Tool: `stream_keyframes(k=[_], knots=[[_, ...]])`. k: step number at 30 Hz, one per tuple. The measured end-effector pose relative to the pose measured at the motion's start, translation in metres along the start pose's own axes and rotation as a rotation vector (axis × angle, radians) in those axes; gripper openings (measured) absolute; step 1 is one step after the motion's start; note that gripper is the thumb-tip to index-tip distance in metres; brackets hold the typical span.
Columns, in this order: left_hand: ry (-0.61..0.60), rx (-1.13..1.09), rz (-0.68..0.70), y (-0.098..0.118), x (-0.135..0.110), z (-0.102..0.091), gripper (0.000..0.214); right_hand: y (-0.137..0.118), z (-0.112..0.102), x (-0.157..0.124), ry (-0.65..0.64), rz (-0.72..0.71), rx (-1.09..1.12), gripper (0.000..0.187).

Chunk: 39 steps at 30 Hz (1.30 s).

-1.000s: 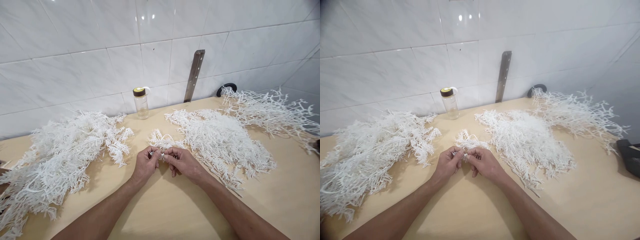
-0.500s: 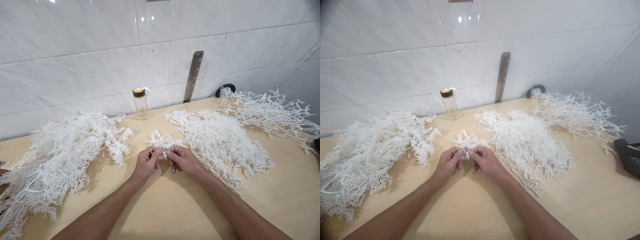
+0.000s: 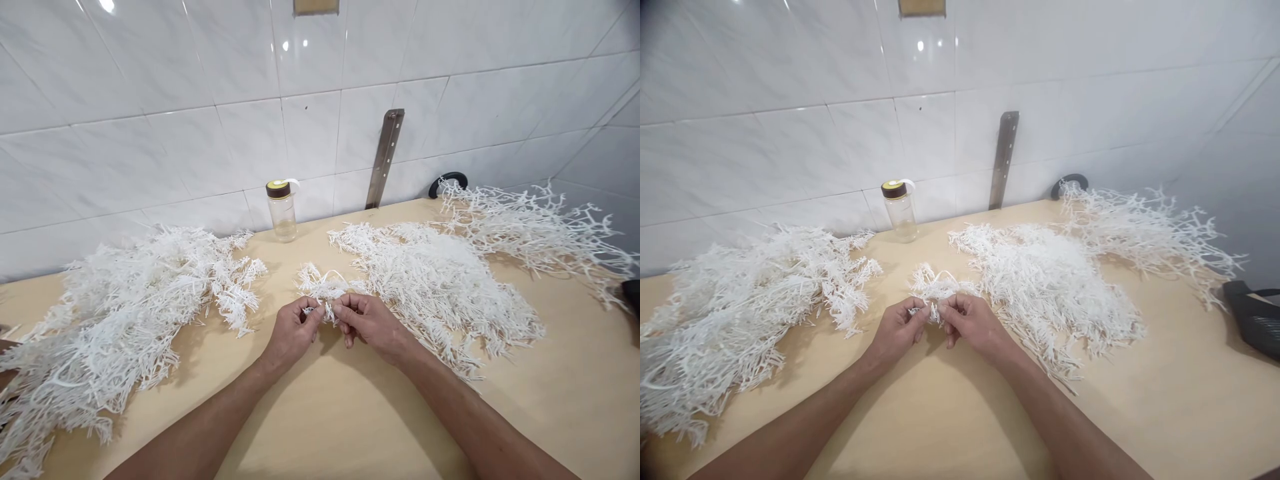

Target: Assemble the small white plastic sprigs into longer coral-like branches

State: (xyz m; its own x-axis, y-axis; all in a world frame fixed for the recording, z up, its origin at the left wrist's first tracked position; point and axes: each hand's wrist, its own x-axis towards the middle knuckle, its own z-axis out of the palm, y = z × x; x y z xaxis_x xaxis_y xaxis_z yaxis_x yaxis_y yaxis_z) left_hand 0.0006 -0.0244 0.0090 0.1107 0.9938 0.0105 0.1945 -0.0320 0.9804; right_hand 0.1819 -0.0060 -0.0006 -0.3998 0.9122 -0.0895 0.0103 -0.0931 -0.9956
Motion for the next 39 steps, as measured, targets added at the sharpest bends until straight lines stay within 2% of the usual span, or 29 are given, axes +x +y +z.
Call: stream_keyframes(k=[5, 17, 28, 32, 36, 39], knots=[[-0.005, -0.014, -0.011, 0.002, -0.001, 0.0, 0.037, -0.001, 0.001, -0.001, 0.004, -0.009, -0.045, 0.032], [-0.039, 0.04, 0.05, -0.006, 0.0, -0.001, 0.027, -0.002, 0.003, -0.001, 0.053, -0.018, -0.163, 0.015], [-0.01, 0.129, 0.028, -0.008, 0.004, 0.001, 0.024, -0.005, 0.006, -0.002, 0.1, -0.011, -0.243, 0.018], [-0.003, 0.176, 0.069, -0.007, 0.001, 0.0, 0.02, -0.004, 0.007, -0.001, 0.116, 0.016, -0.266, 0.013], [0.045, 0.195, 0.134, -0.006, 0.0, 0.002, 0.017, -0.005, 0.013, -0.001, 0.148, 0.036, -0.368, 0.011], [0.084, 0.198, 0.161, -0.006, 0.0, 0.003, 0.015, -0.007, 0.022, -0.001, 0.233, -0.058, -0.547, 0.009]])
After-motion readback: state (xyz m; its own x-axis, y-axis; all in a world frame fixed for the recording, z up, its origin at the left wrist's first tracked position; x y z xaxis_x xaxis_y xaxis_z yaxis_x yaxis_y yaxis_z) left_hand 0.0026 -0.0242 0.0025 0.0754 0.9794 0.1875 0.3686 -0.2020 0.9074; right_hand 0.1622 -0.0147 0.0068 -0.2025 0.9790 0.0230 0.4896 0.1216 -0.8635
